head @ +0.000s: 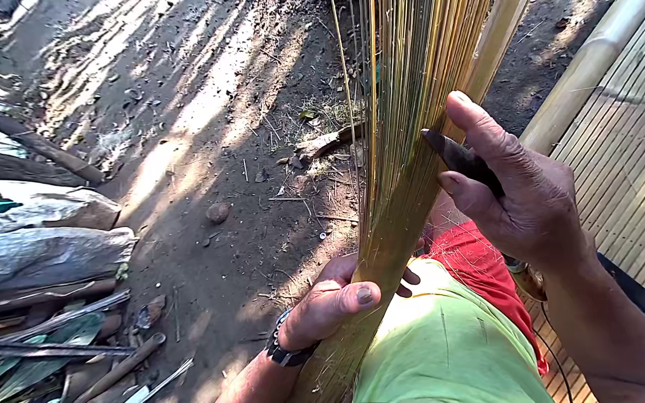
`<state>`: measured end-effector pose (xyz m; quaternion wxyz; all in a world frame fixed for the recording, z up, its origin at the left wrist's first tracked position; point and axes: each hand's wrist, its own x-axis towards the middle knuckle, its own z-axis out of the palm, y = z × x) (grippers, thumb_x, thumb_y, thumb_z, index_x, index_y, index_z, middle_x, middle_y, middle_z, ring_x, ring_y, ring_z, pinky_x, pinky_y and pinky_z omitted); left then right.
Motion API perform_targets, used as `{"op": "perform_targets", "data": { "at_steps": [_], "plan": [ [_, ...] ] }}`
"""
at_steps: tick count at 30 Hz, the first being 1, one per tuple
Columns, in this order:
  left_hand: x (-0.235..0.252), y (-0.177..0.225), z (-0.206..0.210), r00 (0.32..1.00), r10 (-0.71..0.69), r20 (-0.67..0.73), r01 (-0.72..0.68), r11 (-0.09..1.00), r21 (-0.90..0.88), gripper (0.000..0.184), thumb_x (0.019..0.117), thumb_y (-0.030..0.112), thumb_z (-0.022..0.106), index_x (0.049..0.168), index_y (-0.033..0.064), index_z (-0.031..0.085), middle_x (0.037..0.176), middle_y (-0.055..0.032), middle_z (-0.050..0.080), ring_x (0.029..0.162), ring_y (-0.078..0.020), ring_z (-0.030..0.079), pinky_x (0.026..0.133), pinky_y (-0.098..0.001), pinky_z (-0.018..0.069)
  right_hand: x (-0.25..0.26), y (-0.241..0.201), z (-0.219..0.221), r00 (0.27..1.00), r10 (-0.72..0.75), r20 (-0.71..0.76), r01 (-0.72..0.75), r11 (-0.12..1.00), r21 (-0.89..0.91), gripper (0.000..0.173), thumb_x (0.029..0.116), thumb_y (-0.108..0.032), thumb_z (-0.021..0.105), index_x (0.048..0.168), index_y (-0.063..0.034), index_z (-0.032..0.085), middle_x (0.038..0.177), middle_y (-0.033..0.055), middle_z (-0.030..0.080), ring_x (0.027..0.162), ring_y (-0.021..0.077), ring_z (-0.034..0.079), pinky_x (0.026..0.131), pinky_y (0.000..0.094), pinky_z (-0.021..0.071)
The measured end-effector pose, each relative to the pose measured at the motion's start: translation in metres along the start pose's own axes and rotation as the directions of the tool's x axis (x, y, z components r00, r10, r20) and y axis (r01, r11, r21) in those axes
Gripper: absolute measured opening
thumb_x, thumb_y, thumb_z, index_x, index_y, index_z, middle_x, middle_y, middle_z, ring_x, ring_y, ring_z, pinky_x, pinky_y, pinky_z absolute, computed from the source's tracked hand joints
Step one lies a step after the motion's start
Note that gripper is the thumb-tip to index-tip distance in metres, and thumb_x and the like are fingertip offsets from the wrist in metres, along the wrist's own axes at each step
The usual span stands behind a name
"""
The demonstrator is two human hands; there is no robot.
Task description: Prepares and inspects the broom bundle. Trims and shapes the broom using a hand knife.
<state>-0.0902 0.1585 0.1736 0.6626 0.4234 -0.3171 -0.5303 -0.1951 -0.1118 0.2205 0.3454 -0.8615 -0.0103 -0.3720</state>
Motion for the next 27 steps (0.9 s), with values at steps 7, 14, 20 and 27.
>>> {"op": "perform_targets", "data": {
  "at_steps": [7, 14, 20, 27],
  "plan": [
    [-0.0035, -0.0029, -0.0039, 1.0, 0.018, -0.025, -0.014, 0.984, 0.177, 0.053, 0.0995, 0.04, 0.063, 0.128, -0.0049, 0.06, 0.137, -0.0309, 0.057, 0.115, -0.0452, 0.065, 0.095, -0.0571, 0.058, 0.0041, 0.0001, -0.0014, 1.0, 0.024, 0.014, -0.025, 0.999, 0.022, 0.058, 0.1023, -0.018, 0.061, 0.157, -0.0097, 0.043, 0.103, 0.0034, 0.064, 0.071, 0.0047, 0.058, 0.057, 0.0228, 0.053],
    [-0.0052, -0.0067, -0.0031, 0.999, 0.038, -0.012, -0.034, 0.974, 0.226, 0.047, 0.101, 0.035, 0.062, 0.131, -0.0023, 0.061, 0.136, -0.0267, 0.06, 0.113, -0.0397, 0.067, 0.095, -0.0535, 0.0587, 0.0083, 0.0032, -0.0027, 1.0, -0.011, -0.005, 0.01, 1.0, -0.016, 0.053, 0.103, -0.016, 0.061, 0.154, -0.008, 0.047, 0.112, 0.0055, 0.066, 0.081, 0.0049, 0.062, 0.066, 0.0223, 0.0561],
    [-0.0043, -0.0044, -0.0035, 0.998, 0.038, -0.051, -0.025, 0.974, 0.225, 0.05, 0.1007, 0.037, 0.062, 0.128, -0.004, 0.061, 0.133, -0.0272, 0.062, 0.113, -0.0416, 0.067, 0.094, -0.0553, 0.0586, 0.0037, 0.0033, 0.0022, 1.0, 0.009, 0.025, -0.009, 1.0, 0.012, 0.058, 0.1021, -0.02, 0.062, 0.157, -0.0106, 0.044, 0.098, 0.0036, 0.063, 0.068, 0.0065, 0.056, 0.054, 0.0241, 0.0505],
    [-0.0048, -0.0052, -0.002, 0.998, 0.046, -0.05, -0.034, 0.974, 0.225, 0.049, 0.0998, 0.038, 0.062, 0.127, -0.0029, 0.062, 0.133, -0.0274, 0.062, 0.112, -0.042, 0.067, 0.094, -0.0555, 0.0585, 0.0042, 0.0025, -0.0016, 0.999, 0.048, 0.004, -0.048, 0.999, -0.019, 0.06, 0.1023, -0.019, 0.061, 0.158, -0.0112, 0.041, 0.098, 0.0032, 0.063, 0.068, 0.0053, 0.056, 0.053, 0.0227, 0.0503]
  ]
}}
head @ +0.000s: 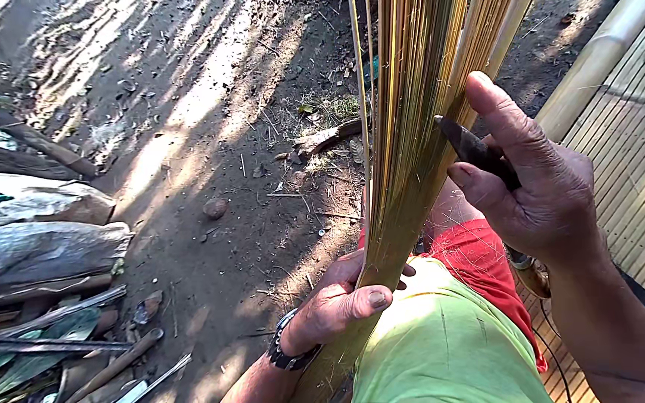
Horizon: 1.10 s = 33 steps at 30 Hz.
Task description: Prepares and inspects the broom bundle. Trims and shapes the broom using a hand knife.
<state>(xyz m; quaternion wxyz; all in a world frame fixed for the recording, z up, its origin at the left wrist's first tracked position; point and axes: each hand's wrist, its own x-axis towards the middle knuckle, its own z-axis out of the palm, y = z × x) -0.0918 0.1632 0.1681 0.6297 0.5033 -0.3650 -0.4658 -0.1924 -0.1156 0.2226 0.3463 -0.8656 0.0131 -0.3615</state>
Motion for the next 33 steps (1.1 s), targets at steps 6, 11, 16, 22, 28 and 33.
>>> {"op": "perform_targets", "data": {
  "at_steps": [6, 11, 16, 22, 28, 33],
  "plan": [
    [0.0, 0.0, 0.0, 1.0, -0.008, 0.006, 0.008, 1.0, -0.008, 0.053, 0.0992, 0.039, 0.063, 0.128, -0.0047, 0.061, 0.135, -0.03, 0.06, 0.114, -0.0439, 0.065, 0.094, -0.0562, 0.0583, 0.001, -0.002, -0.001, 1.0, -0.014, -0.005, 0.014, 1.0, 0.001, 0.059, 0.1022, -0.019, 0.062, 0.157, -0.0098, 0.042, 0.101, 0.0035, 0.063, 0.071, 0.0049, 0.057, 0.056, 0.0219, 0.0513],
    [0.0, -0.001, 0.002, 1.0, -0.004, 0.008, 0.004, 0.999, -0.043, 0.049, 0.1, 0.036, 0.063, 0.13, -0.0032, 0.061, 0.133, -0.0279, 0.061, 0.112, -0.0417, 0.067, 0.094, -0.055, 0.0584, 0.0, -0.004, 0.002, 1.0, -0.025, -0.012, 0.025, 0.999, 0.026, 0.059, 0.1018, -0.017, 0.063, 0.156, -0.0067, 0.043, 0.104, 0.005, 0.065, 0.071, 0.0054, 0.059, 0.057, 0.023, 0.0531],
    [0.001, 0.0, -0.001, 1.0, -0.022, 0.01, 0.023, 0.982, -0.187, 0.059, 0.0967, 0.044, 0.066, 0.129, -0.0059, 0.06, 0.143, -0.0353, 0.051, 0.117, -0.0502, 0.062, 0.095, -0.0598, 0.0571, -0.005, -0.001, 0.003, 1.0, -0.023, 0.016, 0.022, 0.999, 0.048, 0.061, 0.102, -0.019, 0.062, 0.158, -0.0097, 0.041, 0.102, 0.0038, 0.064, 0.07, 0.0048, 0.057, 0.056, 0.0225, 0.0524],
    [0.002, 0.006, -0.009, 0.998, -0.026, 0.05, 0.041, 0.948, -0.317, 0.066, 0.0947, 0.044, 0.068, 0.135, -0.0058, 0.056, 0.148, -0.0364, 0.046, 0.124, -0.0536, 0.057, 0.099, -0.0637, 0.0539, -0.01, 0.001, 0.003, 1.0, -0.009, 0.012, 0.009, 1.0, 0.011, 0.062, 0.1014, -0.02, 0.063, 0.158, -0.01, 0.041, 0.099, 0.0036, 0.064, 0.068, 0.0057, 0.057, 0.053, 0.0236, 0.0514],
    [0.001, 0.007, -0.009, 0.998, -0.042, 0.05, 0.055, 0.948, -0.314, 0.063, 0.0952, 0.042, 0.068, 0.136, -0.0056, 0.056, 0.146, -0.0366, 0.047, 0.123, -0.0535, 0.058, 0.099, -0.0634, 0.0539, -0.003, -0.003, 0.003, 1.0, -0.022, 0.011, 0.022, 1.0, 0.005, 0.061, 0.1018, -0.02, 0.063, 0.158, -0.01, 0.041, 0.1, 0.0046, 0.064, 0.067, 0.0065, 0.057, 0.053, 0.0244, 0.0512],
    [0.002, 0.006, -0.011, 0.999, -0.031, 0.044, 0.043, 0.949, -0.313, 0.064, 0.095, 0.043, 0.068, 0.134, -0.0055, 0.057, 0.145, -0.0366, 0.048, 0.123, -0.0538, 0.058, 0.099, -0.0639, 0.0537, -0.008, -0.002, 0.005, 0.999, -0.029, 0.022, 0.028, 1.0, 0.012, 0.062, 0.102, -0.021, 0.063, 0.159, -0.0104, 0.04, 0.097, 0.0034, 0.062, 0.064, 0.0063, 0.054, 0.05, 0.024, 0.0489]
  ]
}}
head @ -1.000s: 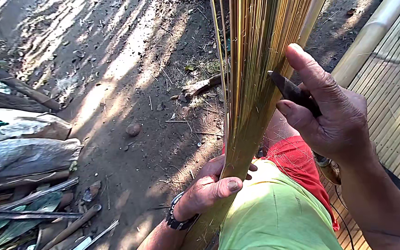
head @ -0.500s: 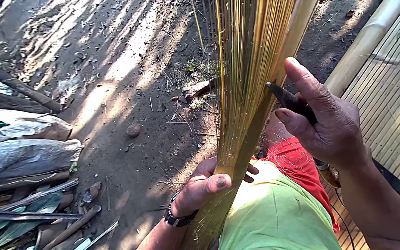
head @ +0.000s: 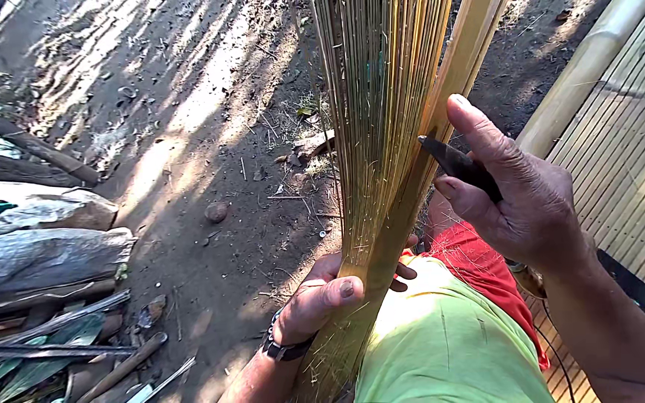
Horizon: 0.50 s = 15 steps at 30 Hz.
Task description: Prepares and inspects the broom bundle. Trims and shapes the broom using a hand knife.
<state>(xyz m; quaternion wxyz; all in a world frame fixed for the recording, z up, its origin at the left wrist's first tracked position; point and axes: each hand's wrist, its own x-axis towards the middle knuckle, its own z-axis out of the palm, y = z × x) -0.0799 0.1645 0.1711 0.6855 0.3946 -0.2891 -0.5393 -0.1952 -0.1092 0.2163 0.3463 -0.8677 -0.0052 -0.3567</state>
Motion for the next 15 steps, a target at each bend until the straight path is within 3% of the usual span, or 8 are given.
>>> {"op": "perform_targets", "data": {
  "at_steps": [8, 11, 15],
  "plan": [
    [0.002, -0.002, 0.003, 1.0, -0.006, 0.005, 0.006, 1.0, 0.03, 0.061, 0.0964, 0.043, 0.066, 0.133, -0.0056, 0.059, 0.145, -0.0359, 0.049, 0.123, -0.0529, 0.059, 0.1, -0.0632, 0.0534, -0.003, -0.003, 0.007, 0.999, -0.034, 0.015, 0.034, 0.999, 0.026, 0.058, 0.1021, -0.02, 0.062, 0.156, -0.0082, 0.044, 0.092, 0.0042, 0.063, 0.064, 0.0084, 0.056, 0.049, 0.0253, 0.0476],
    [0.002, -0.002, 0.002, 1.0, -0.023, 0.011, 0.023, 0.999, 0.034, 0.06, 0.0972, 0.042, 0.065, 0.133, -0.0057, 0.058, 0.145, -0.0356, 0.049, 0.123, -0.0527, 0.058, 0.1, -0.0627, 0.0538, -0.002, -0.006, 0.007, 0.998, -0.049, 0.026, 0.049, 0.999, 0.018, 0.058, 0.103, -0.022, 0.06, 0.157, -0.0099, 0.043, 0.095, 0.0046, 0.064, 0.065, 0.0089, 0.058, 0.049, 0.0269, 0.0484],
    [0.003, -0.001, 0.0, 1.0, -0.017, 0.01, 0.017, 1.0, -0.013, 0.061, 0.0966, 0.042, 0.067, 0.134, -0.0053, 0.057, 0.145, -0.0354, 0.05, 0.123, -0.0529, 0.058, 0.1, -0.0633, 0.0536, -0.009, -0.004, 0.012, 0.997, -0.063, 0.047, 0.063, 0.998, -0.002, 0.058, 0.103, -0.025, 0.059, 0.158, -0.0163, 0.044, 0.087, 0.0016, 0.061, 0.062, 0.0111, 0.055, 0.048, 0.0297, 0.0429]
  ]
}}
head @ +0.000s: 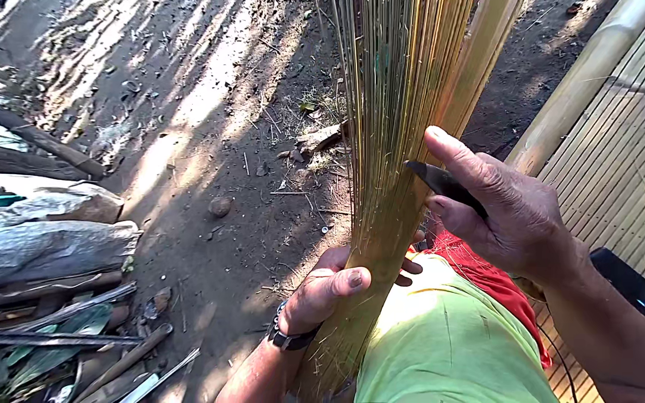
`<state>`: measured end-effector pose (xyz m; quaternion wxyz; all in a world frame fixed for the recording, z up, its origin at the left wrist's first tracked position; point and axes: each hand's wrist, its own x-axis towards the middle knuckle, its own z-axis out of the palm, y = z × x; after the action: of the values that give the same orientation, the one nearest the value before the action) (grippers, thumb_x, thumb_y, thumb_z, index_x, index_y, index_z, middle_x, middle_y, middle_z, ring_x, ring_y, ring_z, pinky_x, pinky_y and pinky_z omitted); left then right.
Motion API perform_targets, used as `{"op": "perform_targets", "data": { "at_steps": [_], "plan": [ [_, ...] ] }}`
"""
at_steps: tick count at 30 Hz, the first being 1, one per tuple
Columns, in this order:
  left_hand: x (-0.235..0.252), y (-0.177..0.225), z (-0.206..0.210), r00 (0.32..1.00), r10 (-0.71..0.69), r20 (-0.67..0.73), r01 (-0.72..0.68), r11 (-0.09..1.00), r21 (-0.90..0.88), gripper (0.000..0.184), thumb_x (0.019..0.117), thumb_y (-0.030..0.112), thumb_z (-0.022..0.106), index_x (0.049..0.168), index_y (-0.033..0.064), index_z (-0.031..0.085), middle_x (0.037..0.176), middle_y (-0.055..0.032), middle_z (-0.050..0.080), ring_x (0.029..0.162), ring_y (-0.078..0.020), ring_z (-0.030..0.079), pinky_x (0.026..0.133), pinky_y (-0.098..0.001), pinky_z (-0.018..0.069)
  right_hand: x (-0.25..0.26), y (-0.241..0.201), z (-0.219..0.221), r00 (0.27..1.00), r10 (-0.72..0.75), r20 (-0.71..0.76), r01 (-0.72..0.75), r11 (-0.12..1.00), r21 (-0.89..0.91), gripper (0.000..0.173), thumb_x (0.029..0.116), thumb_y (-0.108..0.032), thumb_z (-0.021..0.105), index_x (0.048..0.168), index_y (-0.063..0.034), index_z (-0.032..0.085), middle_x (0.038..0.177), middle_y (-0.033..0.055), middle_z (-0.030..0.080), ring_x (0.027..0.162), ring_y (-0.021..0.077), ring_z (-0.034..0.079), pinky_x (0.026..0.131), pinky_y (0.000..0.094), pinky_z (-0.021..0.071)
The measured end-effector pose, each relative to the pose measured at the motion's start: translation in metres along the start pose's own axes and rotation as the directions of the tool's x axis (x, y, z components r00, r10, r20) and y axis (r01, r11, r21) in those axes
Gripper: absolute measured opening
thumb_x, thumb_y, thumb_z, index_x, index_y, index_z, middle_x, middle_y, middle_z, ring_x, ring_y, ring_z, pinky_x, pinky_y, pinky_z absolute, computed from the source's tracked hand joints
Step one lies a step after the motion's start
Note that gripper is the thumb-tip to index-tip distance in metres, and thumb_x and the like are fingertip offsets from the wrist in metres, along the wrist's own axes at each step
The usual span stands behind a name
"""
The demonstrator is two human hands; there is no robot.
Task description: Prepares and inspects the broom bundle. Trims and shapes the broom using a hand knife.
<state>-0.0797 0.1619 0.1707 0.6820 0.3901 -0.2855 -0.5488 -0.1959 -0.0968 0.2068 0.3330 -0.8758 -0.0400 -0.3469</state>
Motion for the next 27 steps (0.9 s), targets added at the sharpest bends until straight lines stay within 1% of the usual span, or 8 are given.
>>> {"op": "perform_targets", "data": {
  "at_steps": [4, 6, 10, 14, 16, 19, 23, 27],
  "plan": [
    [0.001, 0.003, 0.002, 1.0, 0.012, -0.024, -0.012, 1.0, 0.018, 0.056, 0.0976, 0.041, 0.066, 0.132, -0.0028, 0.06, 0.141, -0.0338, 0.054, 0.121, -0.0511, 0.061, 0.099, -0.0624, 0.0547, -0.01, 0.002, 0.01, 1.0, -0.011, 0.02, 0.011, 1.0, 0.003, 0.059, 0.1027, -0.028, 0.06, 0.159, -0.0184, 0.043, 0.085, 0.0003, 0.06, 0.061, 0.0101, 0.054, 0.051, 0.03, 0.0436],
    [0.001, 0.003, 0.003, 0.999, 0.019, -0.028, -0.018, 1.0, 0.022, 0.052, 0.0984, 0.038, 0.066, 0.131, -0.002, 0.061, 0.137, -0.0327, 0.057, 0.119, -0.0496, 0.062, 0.098, -0.0617, 0.0552, -0.011, 0.002, 0.012, 1.0, -0.017, 0.024, 0.017, 1.0, 0.017, 0.057, 0.1022, -0.027, 0.061, 0.157, -0.02, 0.046, 0.087, 0.0007, 0.061, 0.062, 0.0092, 0.054, 0.05, 0.0285, 0.0448],
    [0.002, 0.005, 0.009, 0.999, -0.002, -0.043, 0.005, 0.998, 0.059, 0.049, 0.1001, 0.039, 0.064, 0.131, 0.0017, 0.062, 0.13, -0.0276, 0.064, 0.117, -0.0427, 0.066, 0.099, -0.0558, 0.0565, -0.007, 0.0, 0.009, 1.0, -0.028, 0.013, 0.027, 0.999, 0.038, 0.045, 0.1033, -0.026, 0.059, 0.148, -0.0259, 0.058, 0.088, 0.001, 0.058, 0.064, 0.0089, 0.053, 0.051, 0.0275, 0.0415],
    [0.002, 0.007, 0.006, 0.998, 0.024, -0.058, -0.019, 0.996, 0.086, 0.043, 0.1005, 0.038, 0.063, 0.127, 0.0037, 0.065, 0.127, -0.0256, 0.066, 0.114, -0.0399, 0.068, 0.096, -0.0536, 0.058, -0.01, -0.004, 0.007, 0.997, -0.065, 0.036, 0.061, 0.994, 0.095, 0.047, 0.1012, -0.022, 0.062, 0.148, -0.0247, 0.058, 0.092, 0.0017, 0.062, 0.068, 0.0096, 0.054, 0.057, 0.0291, 0.0422],
    [0.003, 0.012, 0.01, 0.995, 0.045, -0.084, -0.035, 0.992, 0.124, 0.031, 0.1, 0.028, 0.064, 0.124, 0.008, 0.068, 0.119, -0.0183, 0.071, 0.107, -0.0299, 0.072, 0.092, -0.0452, 0.0605, -0.017, -0.006, 0.013, 0.994, -0.079, 0.075, 0.068, 0.989, 0.13, 0.049, 0.1006, -0.021, 0.063, 0.149, -0.0243, 0.057, 0.095, 0.0023, 0.06, 0.072, 0.0093, 0.057, 0.056, 0.0264, 0.0487],
    [0.006, 0.017, 0.014, 0.991, 0.041, -0.131, -0.015, 0.982, 0.19, 0.027, 0.0905, 0.005, 0.065, 0.117, 0.0083, 0.069, 0.107, -0.0111, 0.075, 0.095, -0.017, 0.074, 0.084, -0.0323, 0.0613, -0.027, -0.009, 0.031, 0.99, -0.065, 0.128, 0.047, 0.989, 0.139, 0.051, 0.1018, -0.024, 0.062, 0.152, -0.0238, 0.052, 0.09, 0.0023, 0.058, 0.062, 0.0098, 0.055, 0.046, 0.0273, 0.0452],
    [0.004, 0.017, 0.016, 0.969, 0.021, -0.245, 0.043, 0.967, 0.252, 0.032, 0.0817, -0.002, 0.066, 0.112, 0.0089, 0.069, 0.09, -0.0063, 0.074, 0.08, -0.0111, 0.072, 0.074, -0.0276, 0.0614, -0.03, -0.012, 0.044, 0.982, -0.064, 0.179, 0.041, 0.99, 0.132, 0.055, 0.1016, -0.025, 0.062, 0.155, -0.0257, 0.048, 0.086, 0.0016, 0.057, 0.057, 0.0106, 0.053, 0.043, 0.0287, 0.0437],
    [0.002, 0.016, 0.016, 0.962, 0.02, -0.272, 0.059, 0.959, 0.279, 0.03, 0.0816, -0.006, 0.066, 0.11, 0.0052, 0.069, 0.091, -0.0089, 0.074, 0.08, -0.0132, 0.072, 0.074, -0.0295, 0.0614, -0.027, -0.012, 0.049, 0.984, -0.056, 0.167, 0.031, 0.988, 0.152, 0.054, 0.1013, -0.023, 0.062, 0.154, -0.0295, 0.05, 0.086, 0.0009, 0.055, 0.058, 0.0094, 0.051, 0.043, 0.0272, 0.0419]
  ]
}}
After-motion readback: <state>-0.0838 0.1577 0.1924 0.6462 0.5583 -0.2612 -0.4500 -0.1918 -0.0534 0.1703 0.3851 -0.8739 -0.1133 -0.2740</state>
